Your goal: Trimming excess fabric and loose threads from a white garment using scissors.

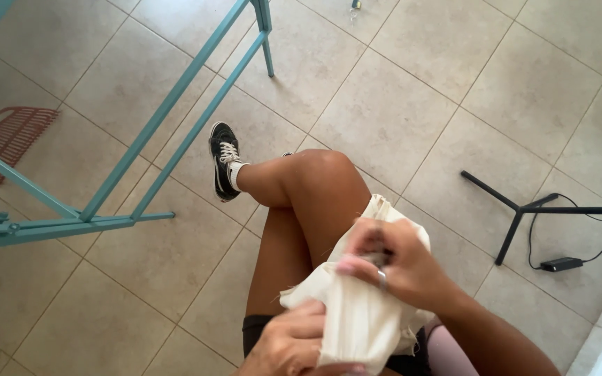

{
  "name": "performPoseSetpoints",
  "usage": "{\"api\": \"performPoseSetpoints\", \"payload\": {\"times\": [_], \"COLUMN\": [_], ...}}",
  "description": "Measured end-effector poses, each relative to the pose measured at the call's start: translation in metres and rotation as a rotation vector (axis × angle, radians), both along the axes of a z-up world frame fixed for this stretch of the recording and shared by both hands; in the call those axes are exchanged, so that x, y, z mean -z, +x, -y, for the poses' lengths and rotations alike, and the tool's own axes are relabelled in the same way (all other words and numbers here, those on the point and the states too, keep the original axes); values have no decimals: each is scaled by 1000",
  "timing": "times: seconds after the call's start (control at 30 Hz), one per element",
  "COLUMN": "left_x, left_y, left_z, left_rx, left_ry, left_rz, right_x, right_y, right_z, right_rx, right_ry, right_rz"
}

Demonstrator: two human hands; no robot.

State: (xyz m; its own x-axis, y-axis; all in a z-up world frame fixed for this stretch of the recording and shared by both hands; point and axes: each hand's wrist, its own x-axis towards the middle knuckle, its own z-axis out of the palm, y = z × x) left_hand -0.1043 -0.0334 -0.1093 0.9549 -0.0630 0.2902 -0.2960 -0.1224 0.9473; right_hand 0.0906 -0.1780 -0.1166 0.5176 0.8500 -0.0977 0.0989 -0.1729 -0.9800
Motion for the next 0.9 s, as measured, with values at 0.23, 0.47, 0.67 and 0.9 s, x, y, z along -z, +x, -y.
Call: {"api": "performPoseSetpoints", "payload": {"times": [0.23, 0.47, 0.67, 0.9], "left_x": [18, 36, 31, 37], "left_y": [1, 5, -2, -9], "left_z": [11, 18, 17, 16], "left_rx": [-581, -355, -354, -316], "left_ry": [492, 21, -44, -34], "left_rz": [131, 42, -43, -53], "right_x": [68, 57, -26, -13], "right_y": [-34, -34, 16, -14], "right_z": [-9, -3, 36, 100], "right_rx": [-34, -254, -235, -826], "right_ry": [-261, -284, -403, -600], "right_rz": [-704, -236, 737, 296]}}
